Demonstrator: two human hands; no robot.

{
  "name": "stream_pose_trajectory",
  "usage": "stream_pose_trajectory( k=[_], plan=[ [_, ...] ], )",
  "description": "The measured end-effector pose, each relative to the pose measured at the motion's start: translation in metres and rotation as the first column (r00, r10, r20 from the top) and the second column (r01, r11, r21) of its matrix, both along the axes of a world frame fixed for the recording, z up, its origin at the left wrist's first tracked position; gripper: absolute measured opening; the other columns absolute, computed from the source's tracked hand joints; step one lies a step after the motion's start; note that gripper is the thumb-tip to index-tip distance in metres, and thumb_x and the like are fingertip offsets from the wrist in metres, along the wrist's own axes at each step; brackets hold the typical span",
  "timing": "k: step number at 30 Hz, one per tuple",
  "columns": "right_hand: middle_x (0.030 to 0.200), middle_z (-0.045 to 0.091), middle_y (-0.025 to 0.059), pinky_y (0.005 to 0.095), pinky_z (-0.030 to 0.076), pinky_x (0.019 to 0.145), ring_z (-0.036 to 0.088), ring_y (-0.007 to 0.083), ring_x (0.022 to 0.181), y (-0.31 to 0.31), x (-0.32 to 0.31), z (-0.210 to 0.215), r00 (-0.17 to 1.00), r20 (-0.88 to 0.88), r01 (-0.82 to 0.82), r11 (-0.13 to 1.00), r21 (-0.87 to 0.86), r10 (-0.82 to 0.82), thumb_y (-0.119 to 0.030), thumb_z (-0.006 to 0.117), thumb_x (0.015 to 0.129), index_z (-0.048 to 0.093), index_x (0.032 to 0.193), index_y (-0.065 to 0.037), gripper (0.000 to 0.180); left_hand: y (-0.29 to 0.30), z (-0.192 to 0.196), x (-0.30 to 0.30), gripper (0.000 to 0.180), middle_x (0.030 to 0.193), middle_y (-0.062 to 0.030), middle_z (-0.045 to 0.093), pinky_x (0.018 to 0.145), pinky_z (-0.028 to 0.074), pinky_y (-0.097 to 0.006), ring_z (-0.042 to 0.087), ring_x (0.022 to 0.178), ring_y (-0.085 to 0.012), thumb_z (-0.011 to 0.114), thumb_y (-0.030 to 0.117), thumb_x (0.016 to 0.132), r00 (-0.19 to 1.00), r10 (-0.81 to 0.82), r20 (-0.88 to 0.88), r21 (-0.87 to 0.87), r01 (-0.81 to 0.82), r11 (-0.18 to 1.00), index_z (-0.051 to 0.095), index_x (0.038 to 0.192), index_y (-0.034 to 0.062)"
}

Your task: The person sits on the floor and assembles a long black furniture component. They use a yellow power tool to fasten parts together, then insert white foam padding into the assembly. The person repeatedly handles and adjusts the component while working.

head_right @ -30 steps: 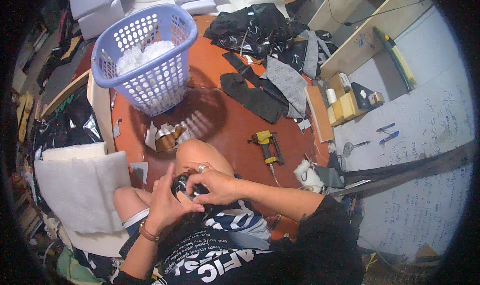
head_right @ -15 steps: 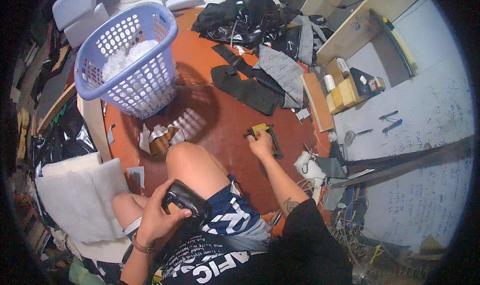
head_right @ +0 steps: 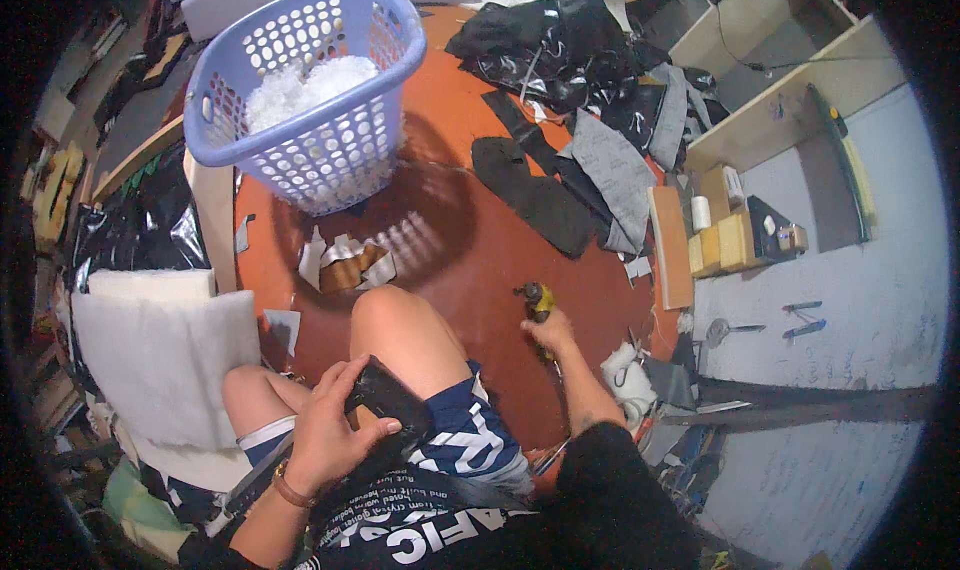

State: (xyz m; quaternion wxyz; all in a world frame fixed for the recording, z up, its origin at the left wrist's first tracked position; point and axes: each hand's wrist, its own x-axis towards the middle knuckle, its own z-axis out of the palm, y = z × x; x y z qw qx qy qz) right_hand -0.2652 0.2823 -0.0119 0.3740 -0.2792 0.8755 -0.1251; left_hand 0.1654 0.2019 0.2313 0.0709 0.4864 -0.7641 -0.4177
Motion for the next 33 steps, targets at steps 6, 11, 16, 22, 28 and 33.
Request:
stream_pose_trajectory(
  k=[6, 11, 16, 22, 28, 33],
  plan=[
    [0.106, 0.077, 0.0087, 0.0406, 0.057, 0.093, 0.072, 0.0207, 0.098, 0.048, 0.111, 0.234, 0.845, 0.279, -0.347, 0.865, -0.363, 0.456, -0.030, 0.077, 0.093, 0.070, 0.131, -0.003, 0.047, 0.003, 0.000, 0.007, 0.091, 0.142, -0.0218, 0.061, 0.106, 0.053, -0.048, 0.064, 0.126, -0.0411, 0.095, 0.036, 0.075, 1.000, 0.028, 0.006, -0.026, -0.028, 0.999, 0.055, 0.151, 0.0071],
    [0.093, 0.079, 0.0149, 0.0388, 0.060, 0.081, 0.078, 0.0264, 0.083, 0.093, 0.174, 0.303, 0.670, 0.301, -0.555, 0.728, -0.403, 0.678, -0.028, 0.083, 0.089, 0.072, 0.121, -0.002, 0.043, 0.009, 0.003, 0.013, 0.090, 0.144, -0.0219, 0.060, 0.107, 0.052, -0.051, 0.063, 0.125, -0.0436, 0.094, 0.039, 0.075, 0.999, 0.005, -0.035, -0.038, -0.006, 0.999, 0.056, 0.152, 0.0099],
    [0.094, 0.079, 0.0191, 0.0438, 0.061, 0.080, 0.078, 0.0391, 0.086, 0.086, 0.209, 0.311, 0.722, 0.244, -0.542, 0.748, -0.383, 0.647, -0.024, 0.082, 0.082, 0.071, 0.128, -0.006, 0.051, 0.021, 0.004, 0.020, 0.089, 0.146, -0.0146, 0.059, 0.102, 0.052, -0.055, 0.063, 0.125, -0.0424, 0.090, 0.045, 0.080, 1.000, 0.009, -0.029, -0.081, -0.011, 0.997, 0.054, 0.155, 0.0152],
    [0.098, 0.080, 0.0159, 0.0389, 0.061, 0.083, 0.079, 0.0307, 0.087, 0.092, 0.233, 0.312, 0.759, 0.119, -0.600, 0.759, -0.251, 0.640, -0.023, 0.080, 0.087, 0.071, 0.124, -0.003, 0.042, 0.027, 0.005, 0.021, 0.093, 0.148, -0.0181, 0.059, 0.105, 0.053, -0.052, 0.064, 0.125, -0.0428, 0.093, 0.046, 0.075, 0.998, 0.058, 0.000, -0.119, -0.057, 0.991, 0.056, 0.154, 0.0153],
    [0.098, 0.079, 0.0182, 0.0437, 0.061, 0.086, 0.079, 0.0325, 0.090, 0.091, 0.208, 0.292, 0.720, 0.207, -0.607, 0.746, -0.275, 0.662, -0.025, 0.084, 0.085, 0.070, 0.130, -0.005, 0.051, 0.014, 0.003, 0.030, 0.097, 0.145, -0.0207, 0.063, 0.109, 0.051, -0.048, 0.064, 0.128, -0.0396, 0.093, 0.044, 0.077, 0.998, 0.005, -0.062, 0.038, -0.003, 0.999, 0.051, 0.157, 0.0076],
    [0.131, 0.072, 0.0084, 0.0378, 0.054, 0.103, 0.068, 0.0189, 0.117, 0.093, 0.138, 0.278, 0.829, 0.402, -0.182, 0.868, -0.462, 0.388, -0.021, 0.083, 0.091, 0.061, 0.144, -0.002, 0.061, -0.033, -0.035, 0.102, 0.109, 0.144, -0.0163, 0.064, 0.113, 0.047, -0.035, 0.060, 0.132, -0.0235, 0.097, 0.049, 0.079, 0.928, -0.126, -0.352, 0.607, 0.328, 0.724, 0.044, 0.159, -0.0034]
  ],
)
